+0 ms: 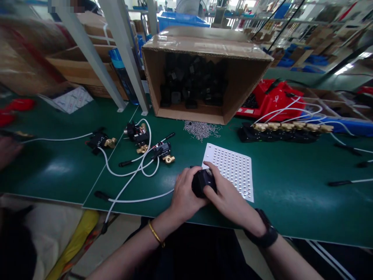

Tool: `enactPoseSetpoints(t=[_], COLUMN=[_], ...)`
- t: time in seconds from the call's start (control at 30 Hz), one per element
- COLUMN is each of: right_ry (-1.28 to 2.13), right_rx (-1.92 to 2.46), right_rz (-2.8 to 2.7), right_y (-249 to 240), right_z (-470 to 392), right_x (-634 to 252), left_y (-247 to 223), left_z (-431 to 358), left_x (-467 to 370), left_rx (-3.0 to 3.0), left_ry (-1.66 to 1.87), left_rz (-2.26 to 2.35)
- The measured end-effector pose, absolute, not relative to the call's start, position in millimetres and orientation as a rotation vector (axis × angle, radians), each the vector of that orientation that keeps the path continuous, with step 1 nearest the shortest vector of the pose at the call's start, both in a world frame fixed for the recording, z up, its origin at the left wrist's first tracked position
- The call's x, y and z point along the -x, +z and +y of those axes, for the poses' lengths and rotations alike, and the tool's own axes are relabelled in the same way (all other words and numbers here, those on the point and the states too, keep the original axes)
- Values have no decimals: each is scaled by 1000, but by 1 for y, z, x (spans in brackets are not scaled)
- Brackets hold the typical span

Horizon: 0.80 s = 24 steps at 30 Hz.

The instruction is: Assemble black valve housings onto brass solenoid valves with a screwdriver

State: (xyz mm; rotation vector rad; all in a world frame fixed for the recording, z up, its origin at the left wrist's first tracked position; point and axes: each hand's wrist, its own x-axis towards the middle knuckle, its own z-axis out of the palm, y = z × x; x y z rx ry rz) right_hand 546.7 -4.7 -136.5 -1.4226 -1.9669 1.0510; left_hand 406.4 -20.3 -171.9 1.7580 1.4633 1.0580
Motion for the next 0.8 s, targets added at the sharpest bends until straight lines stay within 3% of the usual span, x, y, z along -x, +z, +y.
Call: enactPoseSetpoints(t=[0.17, 0.27, 0.8], right_ry=[1485, 1446, 1361], right_rx=[1306, 1376, 1352], right_rz=[-1536, -1499, -1438], right_y=[-146, -152, -163], right_z=[-11, -15, -23], right_x=[-541, -533, -529], left_y=[-169, -163, -159], left_z=[-17, -12, -1], left_x=[-373, -361, -382], left_rx=[-1525, -1357, -1309], left_ry=[1103, 1047, 1157], left_rz=[1137, 912, 1136])
